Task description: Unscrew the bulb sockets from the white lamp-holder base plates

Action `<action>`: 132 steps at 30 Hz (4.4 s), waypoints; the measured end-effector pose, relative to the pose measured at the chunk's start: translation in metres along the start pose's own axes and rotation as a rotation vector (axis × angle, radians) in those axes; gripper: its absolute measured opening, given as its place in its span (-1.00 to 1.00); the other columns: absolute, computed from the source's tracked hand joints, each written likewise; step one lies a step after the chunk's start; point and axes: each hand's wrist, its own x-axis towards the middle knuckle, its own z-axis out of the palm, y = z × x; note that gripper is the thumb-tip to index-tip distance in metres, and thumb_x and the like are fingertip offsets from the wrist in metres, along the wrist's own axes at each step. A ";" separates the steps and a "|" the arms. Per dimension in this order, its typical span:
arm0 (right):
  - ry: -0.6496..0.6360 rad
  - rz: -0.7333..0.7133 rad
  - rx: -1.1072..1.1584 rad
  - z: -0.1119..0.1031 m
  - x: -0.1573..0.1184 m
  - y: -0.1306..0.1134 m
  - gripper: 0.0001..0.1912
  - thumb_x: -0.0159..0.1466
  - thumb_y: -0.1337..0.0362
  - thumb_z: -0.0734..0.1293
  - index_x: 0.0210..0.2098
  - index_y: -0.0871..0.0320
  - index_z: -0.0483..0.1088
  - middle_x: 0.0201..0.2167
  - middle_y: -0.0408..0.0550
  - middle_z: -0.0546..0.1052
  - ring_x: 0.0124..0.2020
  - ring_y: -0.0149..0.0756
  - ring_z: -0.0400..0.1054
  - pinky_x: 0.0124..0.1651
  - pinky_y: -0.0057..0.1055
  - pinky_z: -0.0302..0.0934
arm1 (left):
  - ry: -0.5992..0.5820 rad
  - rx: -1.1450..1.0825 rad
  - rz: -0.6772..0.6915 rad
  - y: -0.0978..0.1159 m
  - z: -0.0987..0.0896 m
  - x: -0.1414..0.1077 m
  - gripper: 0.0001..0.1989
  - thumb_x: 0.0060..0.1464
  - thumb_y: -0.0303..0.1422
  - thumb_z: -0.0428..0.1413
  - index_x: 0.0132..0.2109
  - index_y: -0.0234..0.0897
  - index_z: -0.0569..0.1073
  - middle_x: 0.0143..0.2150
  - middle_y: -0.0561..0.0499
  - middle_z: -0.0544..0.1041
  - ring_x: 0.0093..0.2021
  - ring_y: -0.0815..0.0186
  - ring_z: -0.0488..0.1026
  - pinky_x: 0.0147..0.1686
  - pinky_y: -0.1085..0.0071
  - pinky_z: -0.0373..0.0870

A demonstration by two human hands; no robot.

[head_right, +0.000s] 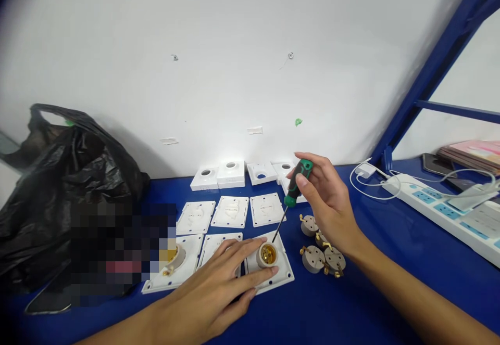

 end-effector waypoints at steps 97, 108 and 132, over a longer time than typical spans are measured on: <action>-0.375 0.173 0.037 -0.001 -0.025 -0.021 -0.58 0.50 0.18 0.44 0.30 -0.31 0.47 0.00 -0.12 0.57 0.01 -0.27 0.49 0.06 -0.31 0.49 | 0.008 0.031 0.035 -0.003 0.001 -0.002 -0.41 0.41 -0.59 0.05 0.47 -0.08 0.34 0.50 -0.22 0.28 0.42 -0.10 0.37 0.42 -0.20 0.32; -0.077 0.234 0.232 0.003 -0.023 -0.004 -0.74 0.54 0.17 0.37 0.20 -0.17 0.50 -0.05 -0.12 0.60 -0.11 -0.32 0.54 -0.03 -0.36 0.49 | 0.033 -0.008 0.054 -0.003 -0.002 -0.003 -0.41 0.38 -0.65 0.00 0.44 -0.13 0.34 0.51 -0.22 0.22 0.49 -0.06 0.23 0.43 -0.13 0.35; -0.068 0.200 0.234 0.005 -0.022 -0.001 -0.77 0.56 0.15 0.33 0.18 -0.14 0.47 -0.13 -0.17 0.54 -0.32 -0.40 0.46 -0.23 -0.36 0.36 | 0.296 0.071 -0.124 -0.016 0.000 0.028 -0.80 0.46 -0.55 -0.07 -0.05 -0.15 0.35 0.13 -0.09 0.44 0.10 0.06 0.40 0.12 0.06 0.30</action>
